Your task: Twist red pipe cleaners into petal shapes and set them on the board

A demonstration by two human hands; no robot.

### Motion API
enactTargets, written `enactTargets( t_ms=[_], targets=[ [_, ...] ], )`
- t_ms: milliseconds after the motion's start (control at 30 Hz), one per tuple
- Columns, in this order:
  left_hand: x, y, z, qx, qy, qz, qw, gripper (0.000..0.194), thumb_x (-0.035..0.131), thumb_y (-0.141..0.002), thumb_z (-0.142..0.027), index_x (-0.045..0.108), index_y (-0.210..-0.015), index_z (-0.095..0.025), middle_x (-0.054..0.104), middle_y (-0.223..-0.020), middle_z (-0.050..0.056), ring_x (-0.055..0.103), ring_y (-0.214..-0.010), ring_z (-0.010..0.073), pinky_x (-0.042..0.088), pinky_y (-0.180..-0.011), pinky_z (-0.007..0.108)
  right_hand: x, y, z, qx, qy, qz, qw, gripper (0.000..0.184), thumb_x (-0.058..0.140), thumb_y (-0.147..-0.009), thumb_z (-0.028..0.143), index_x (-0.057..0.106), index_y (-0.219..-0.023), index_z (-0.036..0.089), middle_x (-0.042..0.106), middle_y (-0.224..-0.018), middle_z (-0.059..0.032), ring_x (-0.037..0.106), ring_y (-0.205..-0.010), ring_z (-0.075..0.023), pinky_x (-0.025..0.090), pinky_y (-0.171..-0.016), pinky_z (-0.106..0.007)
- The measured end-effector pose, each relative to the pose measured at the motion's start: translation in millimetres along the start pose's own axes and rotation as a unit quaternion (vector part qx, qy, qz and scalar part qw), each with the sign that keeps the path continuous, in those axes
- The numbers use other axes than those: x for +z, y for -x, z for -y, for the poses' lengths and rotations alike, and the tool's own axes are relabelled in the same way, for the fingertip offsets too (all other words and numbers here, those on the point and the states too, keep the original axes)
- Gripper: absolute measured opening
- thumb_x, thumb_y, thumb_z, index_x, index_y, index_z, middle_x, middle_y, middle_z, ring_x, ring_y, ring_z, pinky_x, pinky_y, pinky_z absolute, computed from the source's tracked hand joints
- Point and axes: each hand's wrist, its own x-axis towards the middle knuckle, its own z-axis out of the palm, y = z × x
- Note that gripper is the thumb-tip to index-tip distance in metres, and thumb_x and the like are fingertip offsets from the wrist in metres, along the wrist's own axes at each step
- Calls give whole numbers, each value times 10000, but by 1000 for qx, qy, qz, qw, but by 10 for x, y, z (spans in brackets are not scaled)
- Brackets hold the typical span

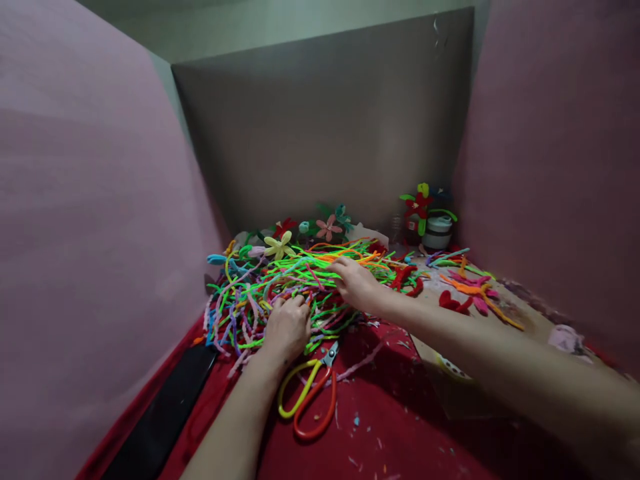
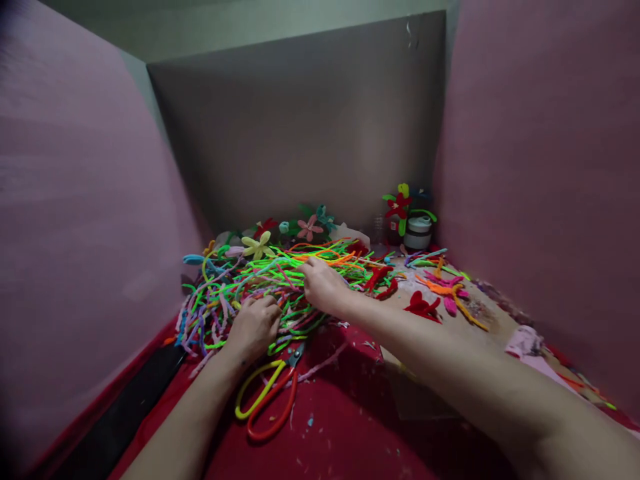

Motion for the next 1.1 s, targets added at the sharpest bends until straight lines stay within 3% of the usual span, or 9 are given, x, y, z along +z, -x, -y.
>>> enactTargets(
  t_ms=[67,133,233,400,500,600,800,933,1100],
  targets=[
    [-18,3,-5,8,-12,-9,1000,289,394,-864,-266,638,-728,-192,639,-839,66,574,-804,191,374,-812,369,144,-216,-58,16,5,-25,1000,437,390,-809,76,494,-1233,86,488,-1252,-155,451,-1144,-219,361,-954,-322],
    [-33,5,-7,12,-24,-21,999,324,377,-883,-335,638,-756,-193,643,-830,65,577,-813,203,363,-831,386,279,-388,-89,22,15,-7,1000,499,406,-828,129,376,-1318,36,377,-1356,-207,366,-1227,-266,313,-1005,-377],
    [-48,8,-12,-4,-27,-51,998,309,393,-880,-379,634,-914,-189,649,-865,74,577,-853,226,362,-841,395,452,-497,-82,6,11,39,999,529,443,-838,196,335,-1319,4,430,-1292,-246,377,-1199,-298,321,-986,-436],
    [-74,1,-49,-62,-20,-128,990,353,459,-845,-348,551,-1118,-145,605,-1029,135,537,-976,272,366,-873,405,574,-239,8,-55,8,70,996,540,548,-779,168,382,-1275,32,482,-1206,-215,409,-1127,-282,340,-966,-428],
    [-54,-18,-77,-60,0,-152,987,430,502,-816,-297,479,-1219,-148,536,-1194,153,476,-1113,286,334,-953,419,547,-37,17,-114,11,91,989,424,502,-786,114,461,-1204,59,497,-1182,-200,445,-1085,-271,369,-936,-424],
    [34,-41,-79,-37,19,-120,992,519,547,-791,-302,433,-1273,-150,473,-1310,151,425,-1198,285,307,-998,431,518,51,-38,-146,-31,104,983,428,523,-741,71,499,-1168,72,467,-1259,-195,448,-1125,-262,372,-948,-391],
    [207,-46,-32,-34,-6,-21,999,429,549,-790,-306,534,-1181,-131,560,-1241,135,481,-1148,275,341,-967,437,498,85,-118,-168,-76,120,975,366,535,-696,22,609,-1039,126,599,-1085,-134,537,-1036,-213,410,-901,-344],
    [175,-38,-82,-46,-35,-4,998,440,530,-782,-221,522,-1205,-102,542,-1272,130,474,-1148,278,323,-982,443,335,21,-68,-163,-93,78,979,270,478,-755,27,675,-882,162,642,-963,-82,584,-908,-162,440,-831,-278],
    [149,-35,-165,-62,-38,-8,997,477,535,-806,-346,519,-1206,-88,536,-1277,130,453,-1164,286,291,-1010,460,176,-254,-123,5,-15,-69,997,317,430,-815,87,641,-1051,97,598,-1086,-134,518,-1033,-186,389,-891,-257]
  ],
)
